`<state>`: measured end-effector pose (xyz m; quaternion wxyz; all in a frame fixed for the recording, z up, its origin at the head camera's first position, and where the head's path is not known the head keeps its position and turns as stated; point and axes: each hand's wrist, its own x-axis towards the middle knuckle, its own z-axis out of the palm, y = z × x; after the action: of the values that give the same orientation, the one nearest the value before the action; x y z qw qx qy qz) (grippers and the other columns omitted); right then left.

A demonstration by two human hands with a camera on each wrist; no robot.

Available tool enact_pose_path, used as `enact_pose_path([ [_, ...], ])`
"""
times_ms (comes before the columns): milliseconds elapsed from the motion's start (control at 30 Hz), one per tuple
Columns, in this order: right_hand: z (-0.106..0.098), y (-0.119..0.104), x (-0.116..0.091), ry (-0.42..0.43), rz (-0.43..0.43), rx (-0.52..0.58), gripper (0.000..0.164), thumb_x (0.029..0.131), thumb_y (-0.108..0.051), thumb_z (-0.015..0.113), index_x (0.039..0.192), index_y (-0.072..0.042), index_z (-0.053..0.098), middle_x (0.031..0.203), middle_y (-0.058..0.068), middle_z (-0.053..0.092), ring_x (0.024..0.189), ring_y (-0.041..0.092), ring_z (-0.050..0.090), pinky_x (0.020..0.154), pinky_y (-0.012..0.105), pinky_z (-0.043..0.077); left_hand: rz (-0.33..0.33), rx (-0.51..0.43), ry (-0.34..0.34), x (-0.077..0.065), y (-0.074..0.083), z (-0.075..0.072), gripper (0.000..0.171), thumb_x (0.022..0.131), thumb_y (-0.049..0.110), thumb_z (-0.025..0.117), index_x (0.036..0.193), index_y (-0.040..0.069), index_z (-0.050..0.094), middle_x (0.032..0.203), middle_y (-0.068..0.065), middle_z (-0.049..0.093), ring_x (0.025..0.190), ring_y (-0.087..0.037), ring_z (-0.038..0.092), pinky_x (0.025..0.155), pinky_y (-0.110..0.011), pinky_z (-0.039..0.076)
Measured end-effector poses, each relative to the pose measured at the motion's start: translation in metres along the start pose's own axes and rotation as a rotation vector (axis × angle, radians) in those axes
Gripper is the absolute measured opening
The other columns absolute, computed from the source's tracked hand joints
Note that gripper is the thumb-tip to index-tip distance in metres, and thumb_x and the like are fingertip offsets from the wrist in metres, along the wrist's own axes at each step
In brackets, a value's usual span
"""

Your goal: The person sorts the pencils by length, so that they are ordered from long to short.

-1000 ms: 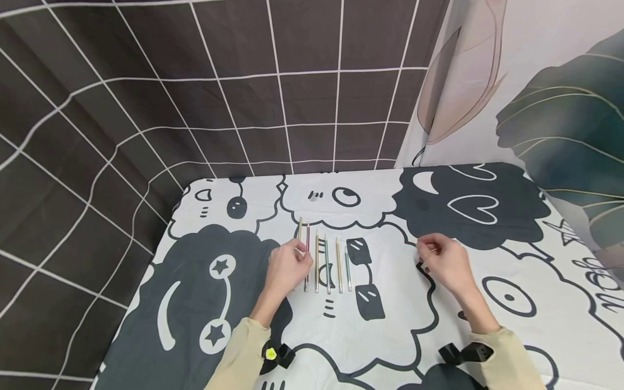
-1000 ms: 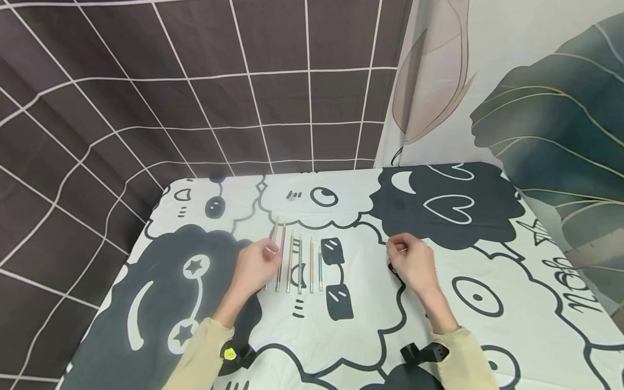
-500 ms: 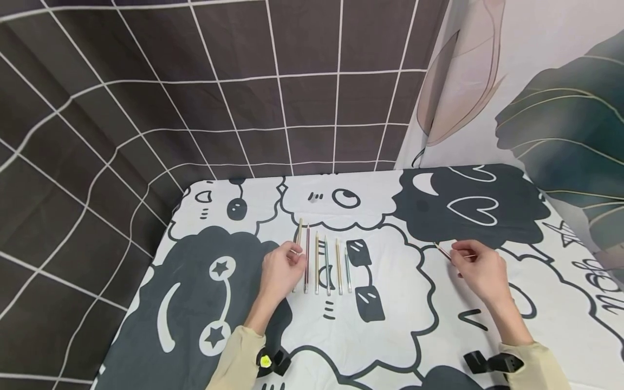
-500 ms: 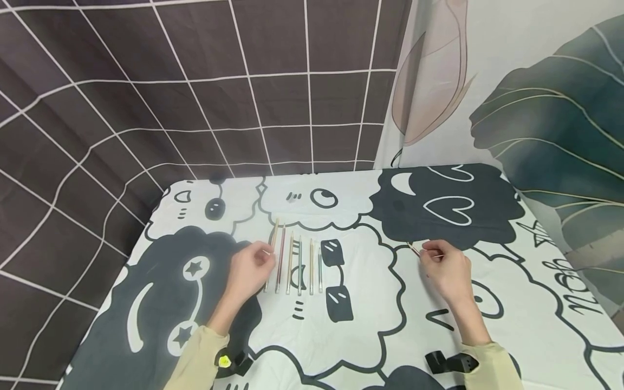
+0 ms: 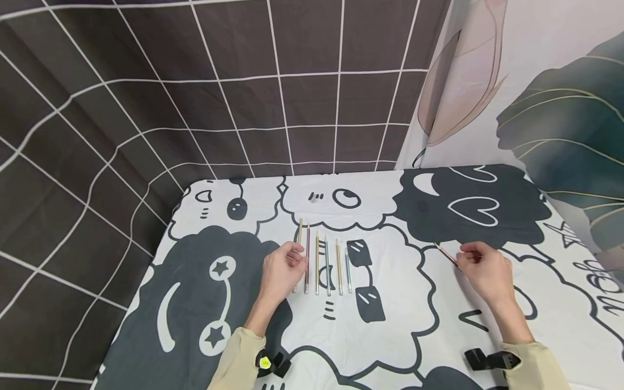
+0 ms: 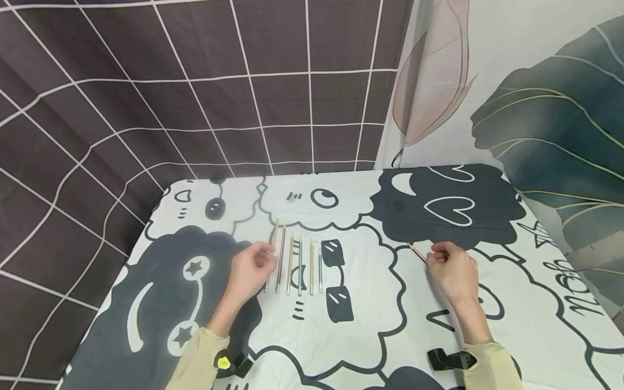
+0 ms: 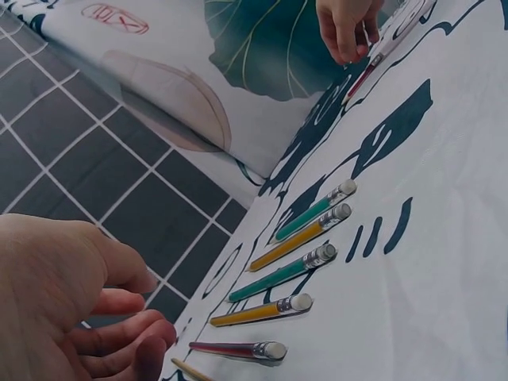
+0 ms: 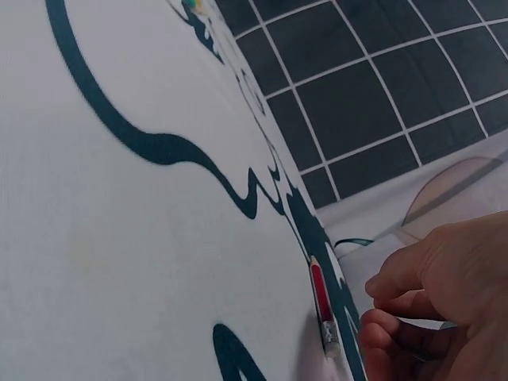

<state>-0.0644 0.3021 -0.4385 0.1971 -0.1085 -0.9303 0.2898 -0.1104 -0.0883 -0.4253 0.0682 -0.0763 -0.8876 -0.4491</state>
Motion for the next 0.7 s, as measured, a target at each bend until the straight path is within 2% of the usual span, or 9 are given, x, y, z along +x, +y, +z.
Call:
enact_pose_path([
  [133, 0.0021, 0.0025, 0.0003, -0.012, 0.007, -0.013, 0.013, 0.084, 0.001, 0.066, 0.094, 0.009, 0.068, 0.077, 0.016, 0.066, 0.068, 0.028, 0.060, 0.062, 0.030, 0.038, -0.003, 0.000, -0.010, -0.0006, 0.0005, 0.0007, 0.013, 0.084, 0.003, 0.073, 0.097, 0.000, 0.070, 0.075, -0.001, 0.065, 0.066, -0.014, 0.063, 0.063, -0.034, 0.050],
  [267, 0.0042, 0.0046, 0.0002, -0.039, 0.021, -0.015, 0.016, 0.083, 0.001, 0.067, 0.097, 0.010, 0.068, 0.079, 0.018, 0.066, 0.071, 0.033, 0.061, 0.064, 0.037, 0.040, -0.009, 0.000, -0.014, -0.0011, 0.0006, 0.0015, 0.014, 0.084, 0.002, 0.073, 0.098, 0.000, 0.070, 0.075, -0.001, 0.064, 0.066, -0.014, 0.063, 0.062, -0.034, 0.050],
  [700, 0.0099, 0.0045, 0.0020, -0.111, 0.008, -0.031, 0.014, 0.080, 0.001, 0.068, 0.094, 0.006, 0.069, 0.076, 0.010, 0.062, 0.068, 0.027, 0.055, 0.062, 0.041, 0.039, -0.005, -0.005, -0.013, -0.0018, 0.0003, 0.0024, 0.015, 0.084, 0.002, 0.073, 0.099, 0.000, 0.070, 0.075, -0.001, 0.065, 0.065, -0.014, 0.063, 0.060, -0.033, 0.050],
])
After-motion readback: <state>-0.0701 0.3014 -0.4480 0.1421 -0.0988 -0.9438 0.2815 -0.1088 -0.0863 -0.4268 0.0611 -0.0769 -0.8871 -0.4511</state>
